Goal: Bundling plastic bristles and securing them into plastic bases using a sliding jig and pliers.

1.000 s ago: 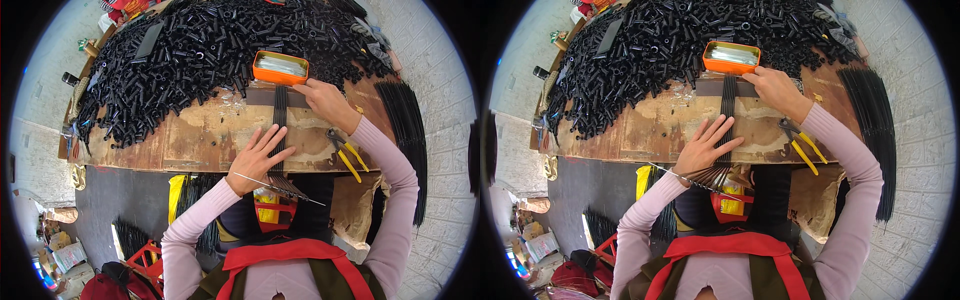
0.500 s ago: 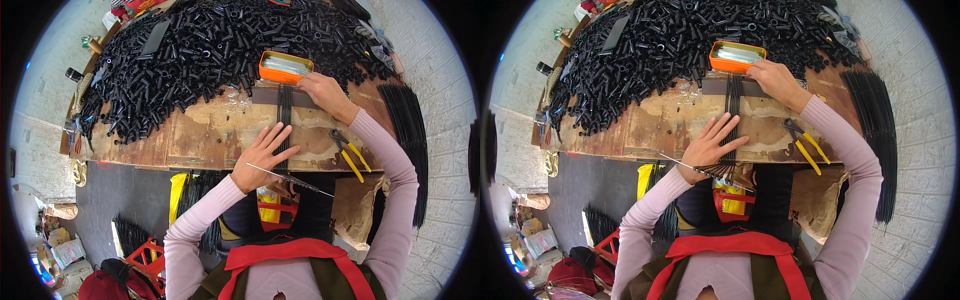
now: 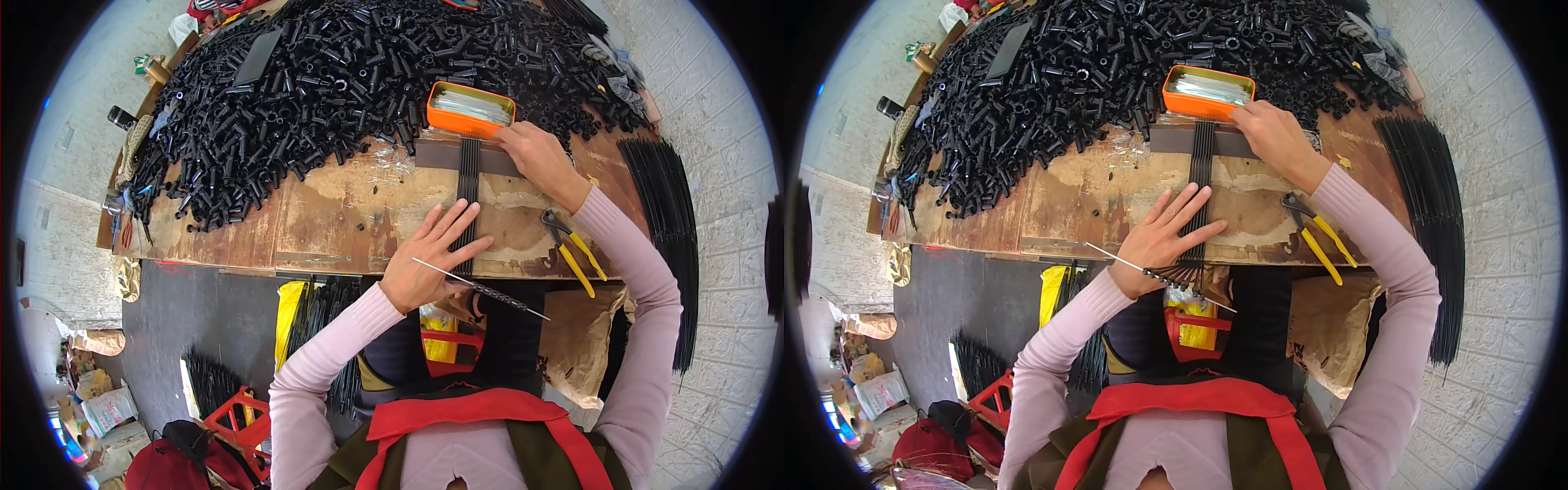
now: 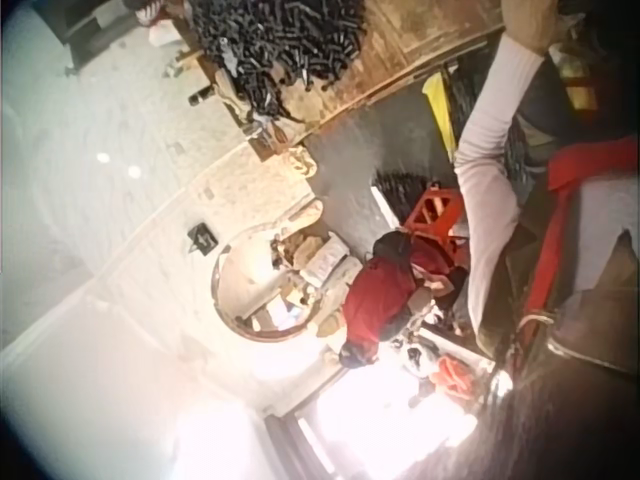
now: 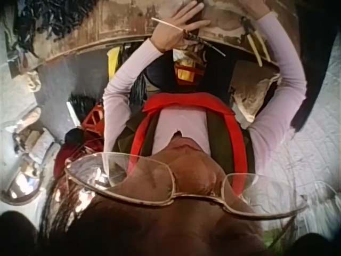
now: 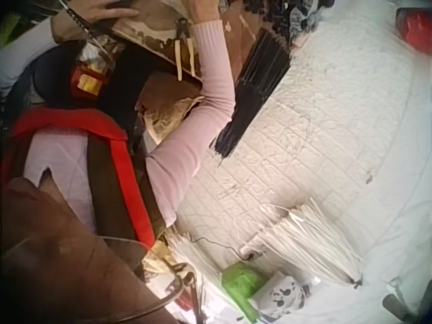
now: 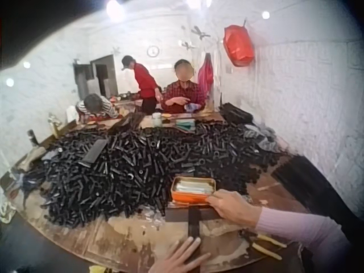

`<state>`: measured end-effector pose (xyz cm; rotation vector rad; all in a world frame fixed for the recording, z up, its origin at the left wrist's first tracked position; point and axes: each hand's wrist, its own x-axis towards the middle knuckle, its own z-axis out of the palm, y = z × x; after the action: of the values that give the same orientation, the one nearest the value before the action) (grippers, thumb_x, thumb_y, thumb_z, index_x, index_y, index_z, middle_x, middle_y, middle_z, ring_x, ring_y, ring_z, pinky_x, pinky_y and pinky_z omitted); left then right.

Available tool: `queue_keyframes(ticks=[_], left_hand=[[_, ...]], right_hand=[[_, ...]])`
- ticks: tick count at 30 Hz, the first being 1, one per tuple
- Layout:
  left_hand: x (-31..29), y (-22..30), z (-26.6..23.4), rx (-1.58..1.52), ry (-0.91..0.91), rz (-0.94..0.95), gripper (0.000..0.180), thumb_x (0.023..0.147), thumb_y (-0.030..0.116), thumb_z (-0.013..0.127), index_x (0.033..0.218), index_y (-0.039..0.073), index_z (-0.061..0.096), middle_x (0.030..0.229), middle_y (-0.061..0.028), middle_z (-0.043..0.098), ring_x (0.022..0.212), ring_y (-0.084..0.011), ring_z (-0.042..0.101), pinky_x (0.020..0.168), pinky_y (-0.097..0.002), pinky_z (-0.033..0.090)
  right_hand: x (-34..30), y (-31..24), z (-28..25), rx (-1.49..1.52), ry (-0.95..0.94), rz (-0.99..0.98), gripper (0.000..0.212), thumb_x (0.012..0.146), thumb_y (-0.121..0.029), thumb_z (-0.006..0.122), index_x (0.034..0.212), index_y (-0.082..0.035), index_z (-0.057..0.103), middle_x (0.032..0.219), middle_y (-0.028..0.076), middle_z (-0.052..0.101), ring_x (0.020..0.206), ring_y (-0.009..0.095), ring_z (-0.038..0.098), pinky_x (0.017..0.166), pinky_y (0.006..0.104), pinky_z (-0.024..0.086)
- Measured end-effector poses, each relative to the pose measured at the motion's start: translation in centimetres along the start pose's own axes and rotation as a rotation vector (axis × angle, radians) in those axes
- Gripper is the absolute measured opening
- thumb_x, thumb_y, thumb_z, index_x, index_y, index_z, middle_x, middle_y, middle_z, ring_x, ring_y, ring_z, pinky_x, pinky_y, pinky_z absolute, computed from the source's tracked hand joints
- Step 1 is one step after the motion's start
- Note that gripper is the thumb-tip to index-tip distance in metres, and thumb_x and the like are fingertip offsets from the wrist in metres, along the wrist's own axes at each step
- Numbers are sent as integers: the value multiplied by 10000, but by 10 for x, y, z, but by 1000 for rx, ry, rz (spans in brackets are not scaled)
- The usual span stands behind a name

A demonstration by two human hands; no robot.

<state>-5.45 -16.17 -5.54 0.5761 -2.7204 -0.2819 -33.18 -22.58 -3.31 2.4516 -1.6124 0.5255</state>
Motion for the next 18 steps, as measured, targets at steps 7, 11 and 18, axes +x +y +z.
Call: queue_keyframes(ticks=[7, 11, 18], left_hand=[[-2, -1, -7, -79, -39, -10, 856, 646, 356, 825, 1409, 204, 468, 1565, -151, 268, 1450, -327, 253, 1171, -470, 252], [0, 0, -6, -35, -51, 11, 869, 624, 316, 828, 1407, 192, 470, 1563, -154, 269, 1451, -329, 252, 1175, -471, 246], [0, 3, -6, -87, -28, 8, 881, 605, 287, 829, 1404, 181, 471, 1564, -157, 266, 1457, -330, 237, 1183, -471, 231]], right_hand=[[35, -10, 3, 191, 57, -53, 141, 898, -93, 599, 1025, -32, 611, 937, 144, 653, 860, 331, 641, 746, 398, 523], [82, 14, 11, 146, 19, 45, 137, 847, -97, 635, 956, -17, 656, 881, 178, 678, 829, 354, 663, 735, 410, 533], [105, 32, 23, 79, -167, 163, 106, 796, -92, 647, 799, 0, 699, 779, 187, 686, 770, 372, 674, 710, 419, 539]])
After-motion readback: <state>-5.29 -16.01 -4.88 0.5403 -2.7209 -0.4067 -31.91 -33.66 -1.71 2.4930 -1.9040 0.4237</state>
